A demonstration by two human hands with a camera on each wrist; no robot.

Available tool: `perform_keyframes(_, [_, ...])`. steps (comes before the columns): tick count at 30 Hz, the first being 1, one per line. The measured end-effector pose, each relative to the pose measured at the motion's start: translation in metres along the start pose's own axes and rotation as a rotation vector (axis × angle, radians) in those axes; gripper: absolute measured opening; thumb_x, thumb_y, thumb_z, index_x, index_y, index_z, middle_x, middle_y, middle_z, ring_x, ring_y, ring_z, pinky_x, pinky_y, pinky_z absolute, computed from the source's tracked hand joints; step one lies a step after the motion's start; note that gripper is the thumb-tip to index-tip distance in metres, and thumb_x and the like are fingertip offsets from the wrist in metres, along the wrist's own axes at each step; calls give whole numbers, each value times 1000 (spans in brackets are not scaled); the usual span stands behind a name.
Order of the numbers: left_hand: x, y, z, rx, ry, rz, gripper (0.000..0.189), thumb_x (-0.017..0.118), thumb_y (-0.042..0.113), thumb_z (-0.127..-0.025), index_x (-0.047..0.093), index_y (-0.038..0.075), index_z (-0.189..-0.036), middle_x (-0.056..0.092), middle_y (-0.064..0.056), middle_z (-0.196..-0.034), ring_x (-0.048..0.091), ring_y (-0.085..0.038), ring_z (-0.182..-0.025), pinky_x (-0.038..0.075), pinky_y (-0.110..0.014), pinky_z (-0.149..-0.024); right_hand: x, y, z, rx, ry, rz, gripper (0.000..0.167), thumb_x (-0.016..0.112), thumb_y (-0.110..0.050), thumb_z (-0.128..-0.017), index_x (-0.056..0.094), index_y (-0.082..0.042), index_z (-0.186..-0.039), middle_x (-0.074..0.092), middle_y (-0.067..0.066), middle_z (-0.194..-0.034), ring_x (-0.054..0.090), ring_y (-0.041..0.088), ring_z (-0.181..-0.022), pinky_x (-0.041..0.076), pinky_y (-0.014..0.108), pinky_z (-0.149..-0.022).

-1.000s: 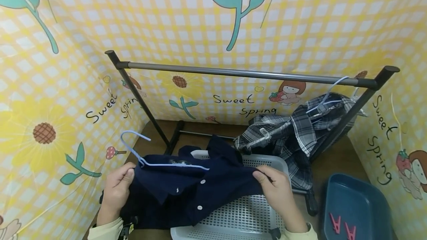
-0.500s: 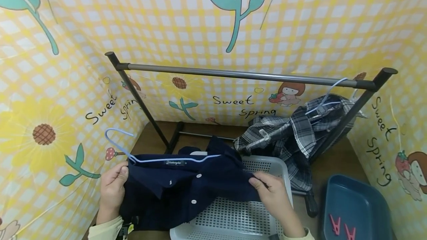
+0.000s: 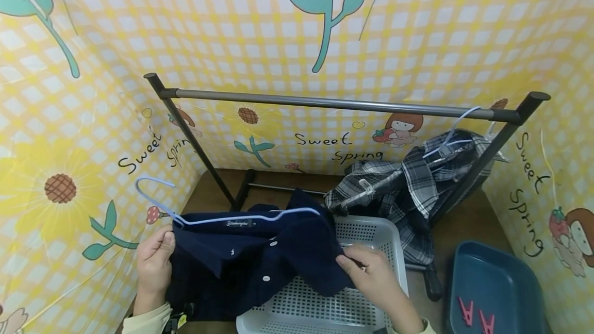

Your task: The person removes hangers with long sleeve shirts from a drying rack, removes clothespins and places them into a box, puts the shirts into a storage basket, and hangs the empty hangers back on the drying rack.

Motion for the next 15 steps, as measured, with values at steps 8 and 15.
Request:
perform_keyframes(8, [9,5,-6,13,-32,88,26,35,-21,-96,55,-14,-82,46,-5,-66,45,-11,-61,37,-21,-57,19,2,3,121,-259,-32,17,62,-9,-100,73,-18,-109,69,-7,-104,64,6,-89,55,29,-73])
perform_keyframes(15, [33,-1,-2,-16,-205,-91,35,41,-28,-90,59,1,-80,39,-2,-57,39,-10,-51,32,-24,-47,-13,-32,-8,-16,-125,-258,48,47,16,-94,54,0,-138,68,6,-117,68,21,-102,55,34,-86])
Point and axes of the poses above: each hand's wrist, its own z-axis away from the middle knuckle, its own x-axis out of the palm, y = z × x, the point moved 10 cm from there along -z, towards the middle knuckle
